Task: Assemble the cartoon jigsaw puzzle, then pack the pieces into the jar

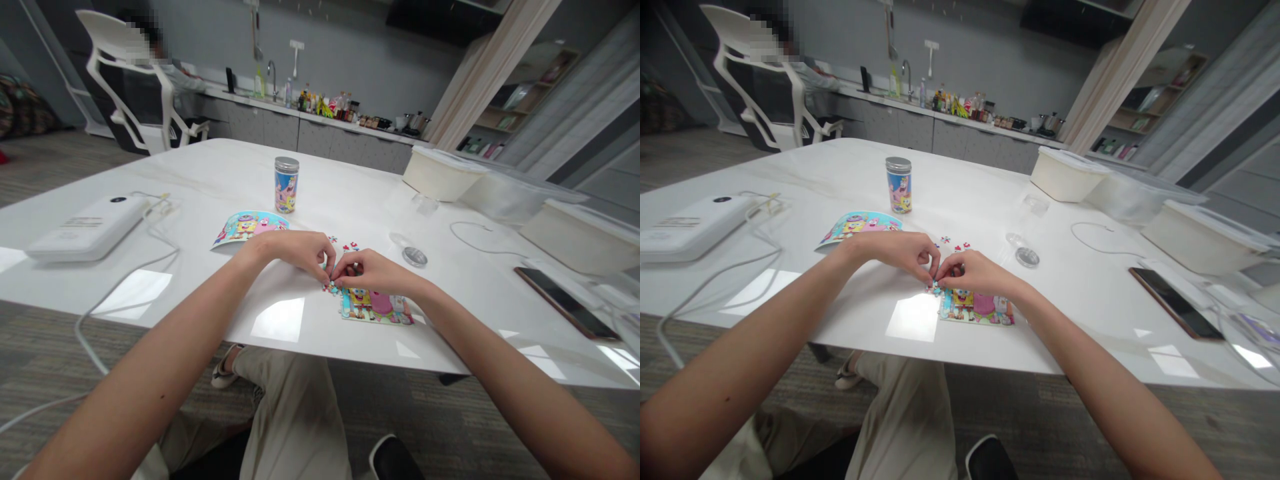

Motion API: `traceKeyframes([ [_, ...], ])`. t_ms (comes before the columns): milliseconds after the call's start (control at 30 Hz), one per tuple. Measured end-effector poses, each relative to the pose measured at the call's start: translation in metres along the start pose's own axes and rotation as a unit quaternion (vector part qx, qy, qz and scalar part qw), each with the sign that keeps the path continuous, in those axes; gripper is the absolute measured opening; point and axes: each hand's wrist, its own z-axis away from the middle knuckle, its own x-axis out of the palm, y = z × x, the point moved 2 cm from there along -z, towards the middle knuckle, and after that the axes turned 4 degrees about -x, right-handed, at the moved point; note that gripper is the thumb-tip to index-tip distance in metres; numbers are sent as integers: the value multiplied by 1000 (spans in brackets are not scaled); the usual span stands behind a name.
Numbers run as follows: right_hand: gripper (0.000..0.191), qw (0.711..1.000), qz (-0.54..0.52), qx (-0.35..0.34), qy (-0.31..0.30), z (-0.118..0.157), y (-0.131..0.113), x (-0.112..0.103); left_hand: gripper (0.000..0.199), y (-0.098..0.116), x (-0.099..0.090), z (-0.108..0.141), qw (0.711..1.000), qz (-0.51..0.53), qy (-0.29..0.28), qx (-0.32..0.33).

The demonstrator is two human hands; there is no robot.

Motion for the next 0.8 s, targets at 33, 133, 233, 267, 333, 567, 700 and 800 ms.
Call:
traceKeyframes([
  [33, 16, 1000, -1, -3, -1, 0, 0, 0, 27, 0, 0, 0, 1000, 1, 0, 0],
  [133, 14, 1000, -3, -13, -8, 0, 0, 0, 26, 0, 0, 0, 1000, -3, 0, -1],
  [233, 13, 1000, -3, -25, -8, 0, 1, -1, 25, 0, 0, 0, 1000, -8, 3, 3],
  [267, 14, 1000, -3, -28, -4, 0, 2, -2, 26, 1, 0, 0, 1000, -9, 4, 5],
  [333, 16, 999, -2, -33, 8, -1, 3, -4, 27, 1, 0, 1, 1000, -11, 5, 6],
  [567, 18, 999, 10, -36, 27, -2, 7, -8, 25, 1, -1, 2, 1000, -9, 8, 12],
  [700, 14, 999, 24, -34, 20, 0, 5, -8, 23, 0, 0, 1, 1000, -10, 6, 15],
  [800, 12, 999, 30, -40, 16, 1, 3, -7, 22, 1, -1, 1, 1000, -9, 3, 11],
])
